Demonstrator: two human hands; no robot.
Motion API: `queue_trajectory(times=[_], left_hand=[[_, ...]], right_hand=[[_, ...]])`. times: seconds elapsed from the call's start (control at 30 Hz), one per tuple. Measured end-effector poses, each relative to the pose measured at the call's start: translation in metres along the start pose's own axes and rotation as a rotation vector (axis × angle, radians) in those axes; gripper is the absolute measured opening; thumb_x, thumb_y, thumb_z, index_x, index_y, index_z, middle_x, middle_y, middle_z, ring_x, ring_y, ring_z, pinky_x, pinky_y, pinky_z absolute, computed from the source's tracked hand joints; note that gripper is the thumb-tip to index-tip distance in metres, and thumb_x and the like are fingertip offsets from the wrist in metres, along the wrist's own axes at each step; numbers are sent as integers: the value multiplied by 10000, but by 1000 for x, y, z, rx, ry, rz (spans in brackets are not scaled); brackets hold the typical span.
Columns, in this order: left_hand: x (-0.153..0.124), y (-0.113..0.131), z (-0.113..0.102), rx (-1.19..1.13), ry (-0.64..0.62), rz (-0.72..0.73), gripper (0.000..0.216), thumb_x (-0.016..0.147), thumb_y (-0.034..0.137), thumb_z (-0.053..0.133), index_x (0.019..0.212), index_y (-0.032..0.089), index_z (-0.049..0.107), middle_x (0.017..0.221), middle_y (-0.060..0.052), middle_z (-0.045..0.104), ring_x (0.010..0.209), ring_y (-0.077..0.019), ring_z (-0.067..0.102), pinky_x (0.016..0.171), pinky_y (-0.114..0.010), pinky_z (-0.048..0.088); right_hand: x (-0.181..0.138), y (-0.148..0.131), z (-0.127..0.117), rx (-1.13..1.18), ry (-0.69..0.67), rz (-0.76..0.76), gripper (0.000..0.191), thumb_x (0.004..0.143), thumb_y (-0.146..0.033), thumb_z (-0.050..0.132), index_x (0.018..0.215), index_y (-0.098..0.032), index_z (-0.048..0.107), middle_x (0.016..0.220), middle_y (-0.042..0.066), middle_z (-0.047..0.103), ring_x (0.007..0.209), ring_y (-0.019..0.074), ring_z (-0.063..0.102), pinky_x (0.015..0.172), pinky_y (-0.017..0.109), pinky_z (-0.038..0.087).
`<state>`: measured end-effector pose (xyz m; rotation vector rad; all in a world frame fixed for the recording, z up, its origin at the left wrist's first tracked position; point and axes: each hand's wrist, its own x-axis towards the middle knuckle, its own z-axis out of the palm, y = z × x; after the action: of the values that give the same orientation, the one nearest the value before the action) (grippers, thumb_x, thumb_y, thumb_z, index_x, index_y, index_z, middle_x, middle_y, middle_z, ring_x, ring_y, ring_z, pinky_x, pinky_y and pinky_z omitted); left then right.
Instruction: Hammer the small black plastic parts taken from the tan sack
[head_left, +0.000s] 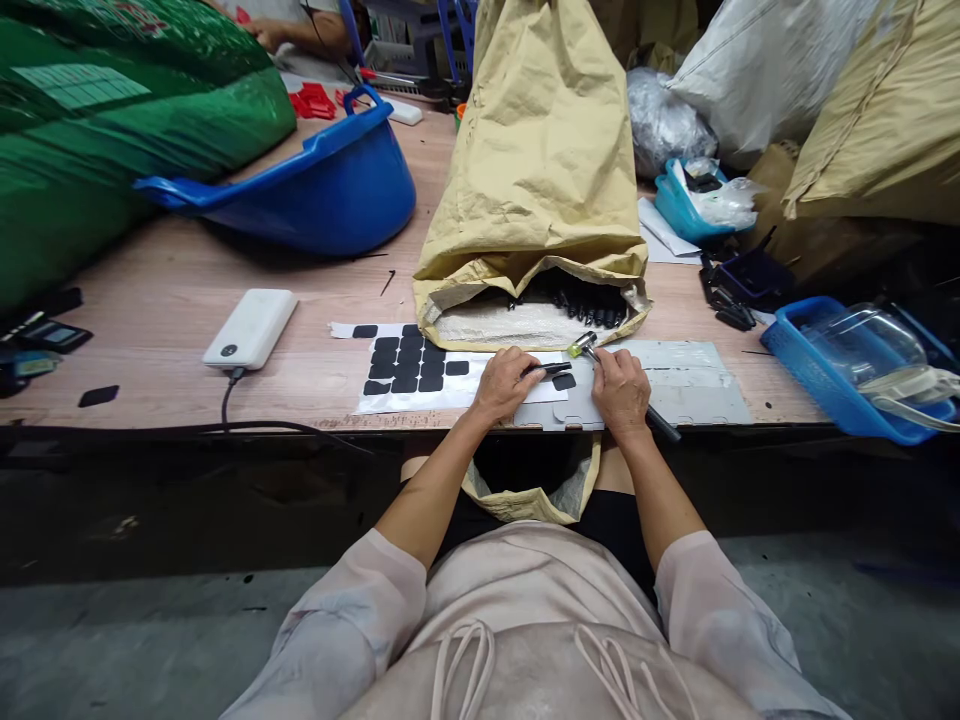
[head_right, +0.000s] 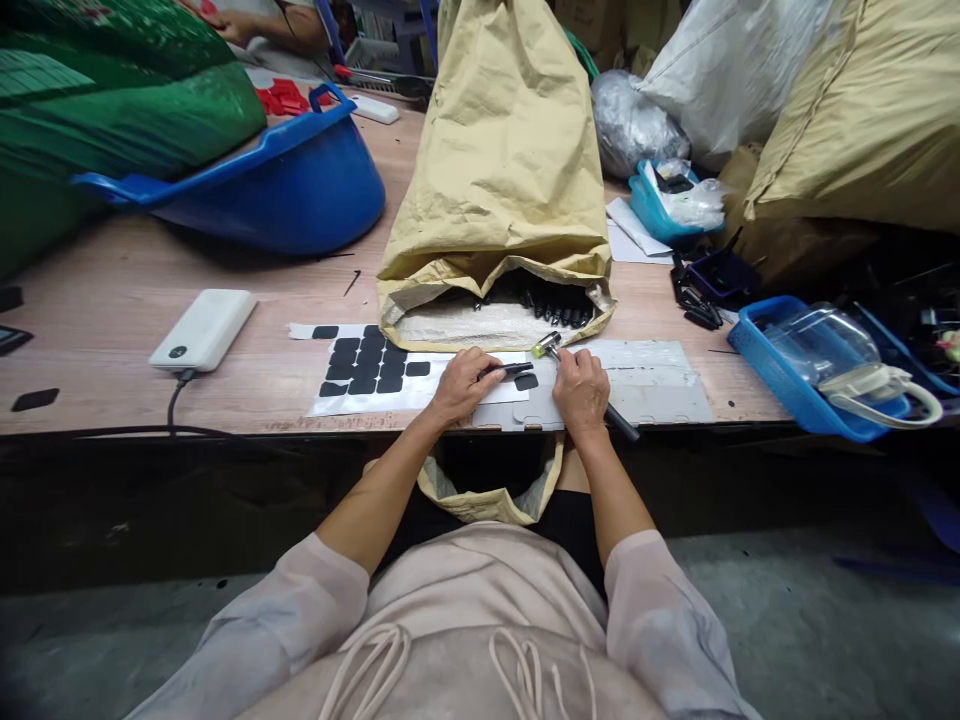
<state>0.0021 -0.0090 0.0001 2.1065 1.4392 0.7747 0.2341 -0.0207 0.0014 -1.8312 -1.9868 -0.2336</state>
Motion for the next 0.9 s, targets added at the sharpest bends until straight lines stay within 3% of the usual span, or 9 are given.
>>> queue_trajectory(times=[0.23, 0.37, 0.5, 0.6, 0.77, 0.83, 0.9], left_hand=[[4, 2, -3, 5, -4, -2, 231, 1015, 347, 534, 1020, 214, 723, 968, -69, 659, 991, -256, 583, 920, -409, 465], [-21, 15, -9, -120, -1, 159, 294, 1038, 393, 492, 1083, 215, 721, 1016, -85, 692, 1012, -249, 603, 959, -411, 483], [-74, 24, 1, -257, -265, 309, 352, 1062, 434, 451, 1206, 232, 702, 1021, -84, 739, 928, -211, 676, 870, -340, 530], [-107, 15, 19, -158, -402, 212, 336, 1064, 402, 445, 1210, 240, 700, 1041, -84, 765, 944, -219, 718, 852, -326, 540], [-122, -6, 34, 146, -517, -165, 255, 1001, 311, 530, 1131, 222, 731, 999, -139, 787, 918, -311, 755, 792, -383, 545], [-119, -2, 26, 124, -573, -162, 209, 957, 287, 594, 1089, 237, 748, 955, -119, 793, 881, -298, 754, 767, -362, 534], [-109, 11, 11, -18, -616, -57, 181, 923, 293, 639, 1050, 258, 764, 900, -68, 793, 817, -243, 738, 736, -315, 516]], right_hand=[[0, 0, 2, 12, 4, 4, 345, 982, -197, 512, 1263, -189, 712, 1015, 112, 633, 932, 262, 505, 782, 358, 394], [0, 1, 3, 8, 10, -6, 339, 991, -209, 500, 1252, -192, 716, 1003, 113, 634, 921, 261, 501, 772, 361, 391], [-1, 2, 5, 4, 48, -28, 329, 990, -218, 497, 1237, -199, 714, 999, 112, 629, 919, 257, 501, 775, 357, 396], [-1, 1, 6, -15, 58, -19, 328, 989, -213, 490, 1225, -204, 718, 991, 106, 629, 909, 254, 502, 764, 351, 393], [-1, -1, 4, -23, 26, -9, 338, 994, -209, 484, 1241, -192, 715, 1004, 116, 627, 912, 261, 502, 754, 356, 390], [-1, -1, 4, -27, 23, -7, 340, 1004, -211, 469, 1237, -189, 717, 1002, 118, 626, 912, 261, 503, 757, 357, 390], [-1, -1, 4, -32, 26, -6, 338, 1005, -210, 466, 1230, -188, 718, 997, 116, 624, 910, 259, 502, 759, 356, 387]])
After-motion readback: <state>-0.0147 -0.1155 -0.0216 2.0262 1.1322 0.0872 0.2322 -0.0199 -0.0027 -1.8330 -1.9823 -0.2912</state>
